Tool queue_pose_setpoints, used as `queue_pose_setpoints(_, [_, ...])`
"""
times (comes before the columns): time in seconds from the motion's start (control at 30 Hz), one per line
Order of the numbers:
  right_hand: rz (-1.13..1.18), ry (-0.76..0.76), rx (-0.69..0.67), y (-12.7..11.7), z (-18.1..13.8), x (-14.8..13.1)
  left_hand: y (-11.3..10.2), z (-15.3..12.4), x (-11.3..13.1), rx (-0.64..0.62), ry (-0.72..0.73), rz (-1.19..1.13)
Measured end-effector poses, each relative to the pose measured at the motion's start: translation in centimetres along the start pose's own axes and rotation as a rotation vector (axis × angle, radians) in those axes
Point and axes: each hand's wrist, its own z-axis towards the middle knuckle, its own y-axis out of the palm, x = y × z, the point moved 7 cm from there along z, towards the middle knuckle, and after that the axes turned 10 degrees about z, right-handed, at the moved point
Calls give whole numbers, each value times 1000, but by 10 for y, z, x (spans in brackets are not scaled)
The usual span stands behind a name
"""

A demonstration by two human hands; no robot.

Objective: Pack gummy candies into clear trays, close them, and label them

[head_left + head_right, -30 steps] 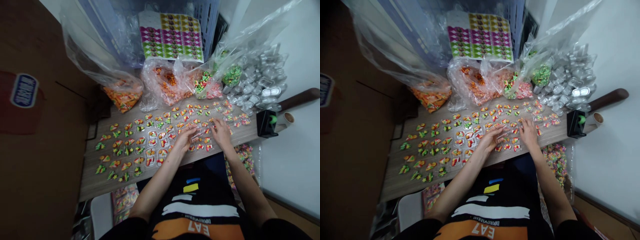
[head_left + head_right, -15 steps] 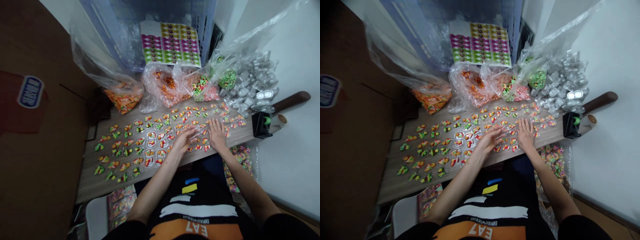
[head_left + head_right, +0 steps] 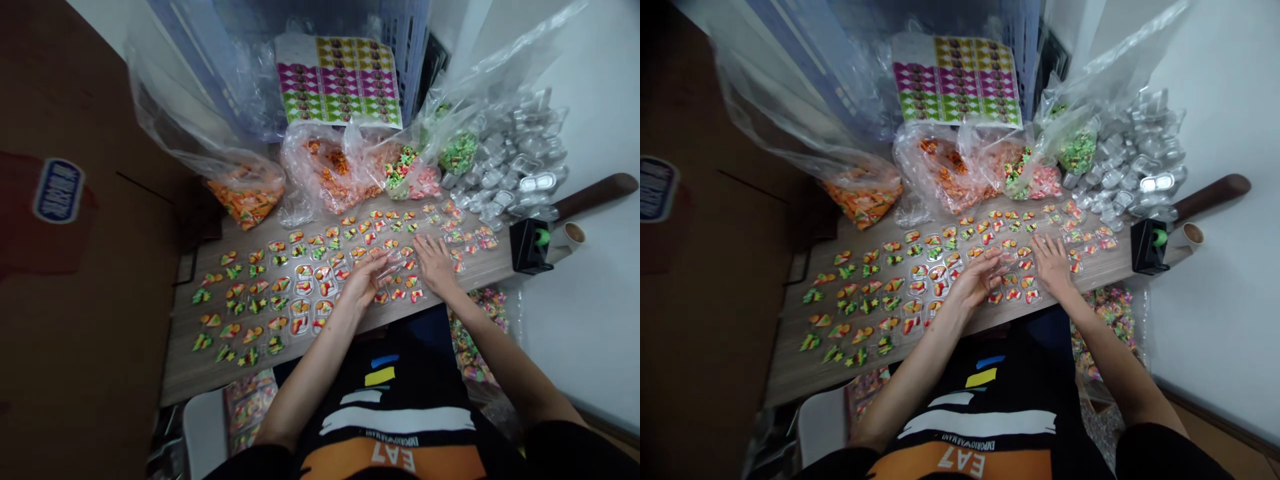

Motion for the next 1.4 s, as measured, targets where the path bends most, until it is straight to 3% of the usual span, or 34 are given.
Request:
queue_pose_setpoints(0.27, [93,99,127,-6,-6,-1,-3,-2,2,24,-5,-5])
queue_pose_setpoints(0.43, [145,188,271,-24,-19,4,-4,-3,2,20,-18,4])
queue_pose_setpoints(0.6, [109,318,441,-46,-54,27,-2,-1,4,-19,18,8])
queue_pose_setpoints(0.7, [76,410,500,-57,-66,34,5,3,-2,-44,-2,30])
queue_pose_setpoints(0.77, [175,420,526,-63,-60,28,15,7,-8,-78,-24,63])
queue_pose_setpoints(0.83, [457,412,474,-62,-41,16,24,11,-12,-101,-31,98])
queue_pose_setpoints(0.97, [1158,451,132,-37,4,-15,33,16,-12,-86,9,154])
queue_pose_setpoints(1.1, [1396,524,49,-30,23,-14,27,16,-4,-64,55,177])
queue_pose_setpoints(1.17, [1414,540,2,-25,26,-5,22,16,1,-56,75,173])
queue_pose_setpoints(1.23, [1351,541,37,-25,30,10,18,17,6,-46,96,168])
queue_pose_setpoints(1.3, [1167,532,243,-34,39,33,14,18,11,-34,106,158])
queue_pose_setpoints(1.4, [681,448,577,-57,57,51,8,18,14,-8,103,134])
